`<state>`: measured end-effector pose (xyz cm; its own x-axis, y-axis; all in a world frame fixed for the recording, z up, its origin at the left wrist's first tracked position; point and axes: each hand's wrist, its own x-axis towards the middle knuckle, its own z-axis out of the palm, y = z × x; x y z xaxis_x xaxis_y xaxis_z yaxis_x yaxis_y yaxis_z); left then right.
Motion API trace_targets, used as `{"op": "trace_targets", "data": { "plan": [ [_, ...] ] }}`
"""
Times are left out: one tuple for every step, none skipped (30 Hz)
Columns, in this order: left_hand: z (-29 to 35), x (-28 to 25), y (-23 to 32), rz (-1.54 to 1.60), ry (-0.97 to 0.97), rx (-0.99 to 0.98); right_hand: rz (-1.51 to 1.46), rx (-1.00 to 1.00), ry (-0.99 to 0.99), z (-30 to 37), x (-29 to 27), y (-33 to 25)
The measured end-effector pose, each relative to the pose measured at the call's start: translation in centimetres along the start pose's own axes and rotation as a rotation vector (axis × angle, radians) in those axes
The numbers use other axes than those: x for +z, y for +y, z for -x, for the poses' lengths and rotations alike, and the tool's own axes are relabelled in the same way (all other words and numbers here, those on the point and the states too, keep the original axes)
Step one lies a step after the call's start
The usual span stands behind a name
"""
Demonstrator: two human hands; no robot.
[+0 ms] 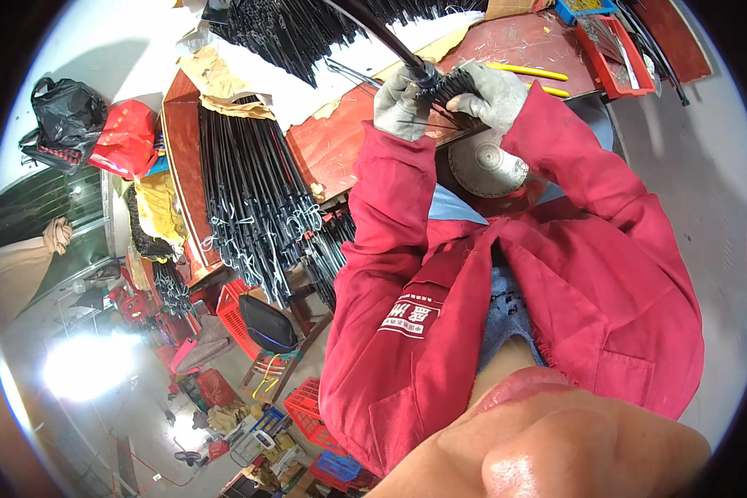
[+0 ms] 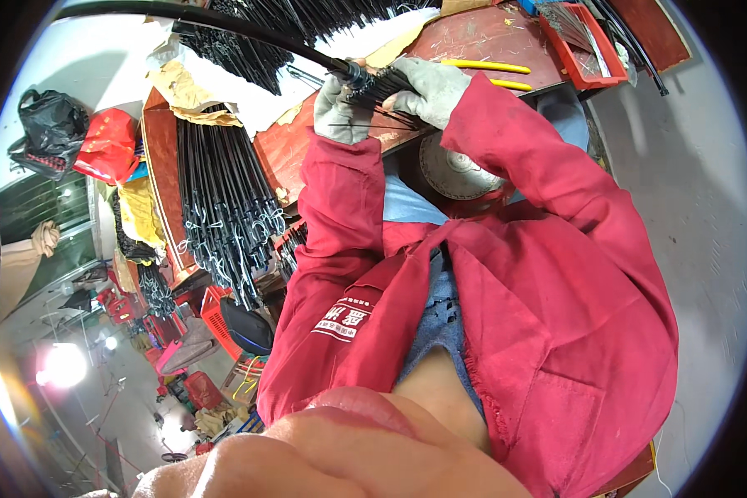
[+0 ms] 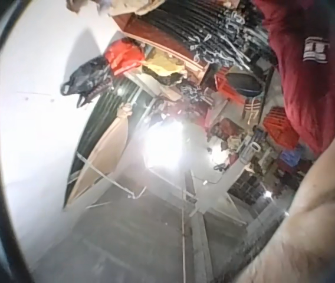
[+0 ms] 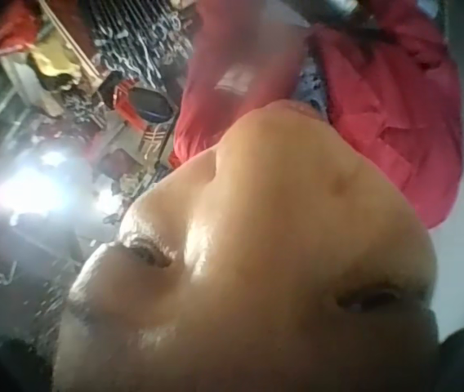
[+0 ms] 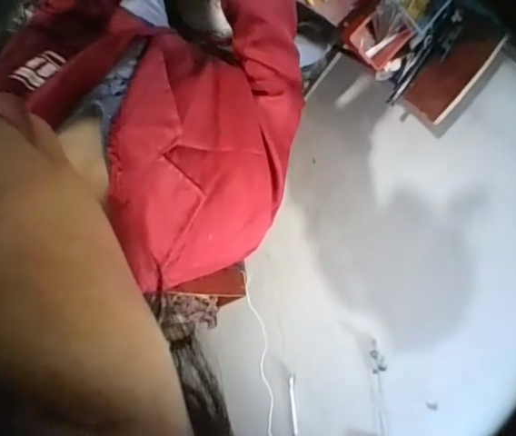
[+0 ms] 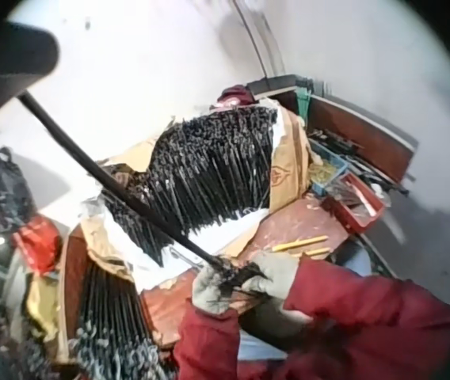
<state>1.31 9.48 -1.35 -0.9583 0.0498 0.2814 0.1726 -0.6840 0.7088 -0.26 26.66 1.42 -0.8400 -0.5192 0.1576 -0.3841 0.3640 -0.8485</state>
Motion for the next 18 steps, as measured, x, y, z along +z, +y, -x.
{"op": "trace_targets", "data": {
  "plan": [
    [-0.1,-0.1,-0.3,0.055,-0.037,0.004,-0.079,0.011,-0.039,0.1,0.0,0.2],
    [-0.3,-0.2,-0.5,0.111,-0.074,0.008,-0.157,0.021,-0.078,0.1,-0.1,0.5],
    [-0.5,-0.4,-0.7,0.167,-0.111,0.011,-0.235,0.031,-0.117,0.1,-0.2,0.7],
    [-0.4,-0.9,-0.8,0.165,-0.106,0.01,-0.239,0.033,-0.12,0.0,0.0,1.0],
    [-0.4,-1.5,-0.8,0.165,-0.163,0.001,-0.233,-0.007,-0.148,-0.3,0.0,1.4],
    [-0.6,-2.1,-0.9,0.168,-0.222,-0.009,-0.225,-0.045,-0.174,-0.7,0.0,1.9],
    [-0.8,-2.6,-0.9,0.169,-0.282,-0.019,-0.217,-0.085,-0.199,-1.1,0.0,2.4],
    [-0.9,-3.0,-1.0,0.17,-0.342,-0.026,-0.209,-0.127,-0.225,-1.2,0.0,2.6],
    [-1.0,-2.9,-1.0,0.168,-0.341,-0.023,-0.209,-0.129,-0.228,-1.1,0.2,2.8],
    [-1.3,-2.7,-1.0,0.117,-0.308,-0.068,-0.219,-0.126,-0.168,-0.8,0.4,2.9],
    [-1.8,-2.3,-0.7,0.057,-0.274,-0.098,-0.229,-0.139,-0.116,-0.9,0.5,3.0],
    [-2.4,-1.9,-0.5,-0.005,-0.238,-0.124,-0.241,-0.155,-0.064,-1.0,0.5,3.1],
    [-2.9,-1.6,-0.2,-0.068,-0.2,-0.149,-0.253,-0.173,-0.015,-1.2,0.4,3.2],
    [-3.5,-1.9,-0.5,-0.112,-0.272,-0.152,-0.329,-0.171,-0.088,-1.3,0.1,3.6],
    [-4.5,-2.4,-1.0,-0.158,-0.342,-0.156,-0.402,-0.168,-0.164,-1.5,-0.2,4.3],
    [-5.5,-3.2,-1.9,-0.166,-0.337,-0.136,-0.396,-0.184,-0.179,-1.6,-0.6,5.2],
    [-6.3,-3.6,-2.3,-0.127,-0.435,-0.215,-0.482,-0.106,-0.254,-1.6,-0.8,6.0],
    [-6.6,-4.2,-2.5,-0.088,-0.532,-0.295,-0.565,-0.024,-0.33,-1.7,-0.8,6.7]
  ]
}}
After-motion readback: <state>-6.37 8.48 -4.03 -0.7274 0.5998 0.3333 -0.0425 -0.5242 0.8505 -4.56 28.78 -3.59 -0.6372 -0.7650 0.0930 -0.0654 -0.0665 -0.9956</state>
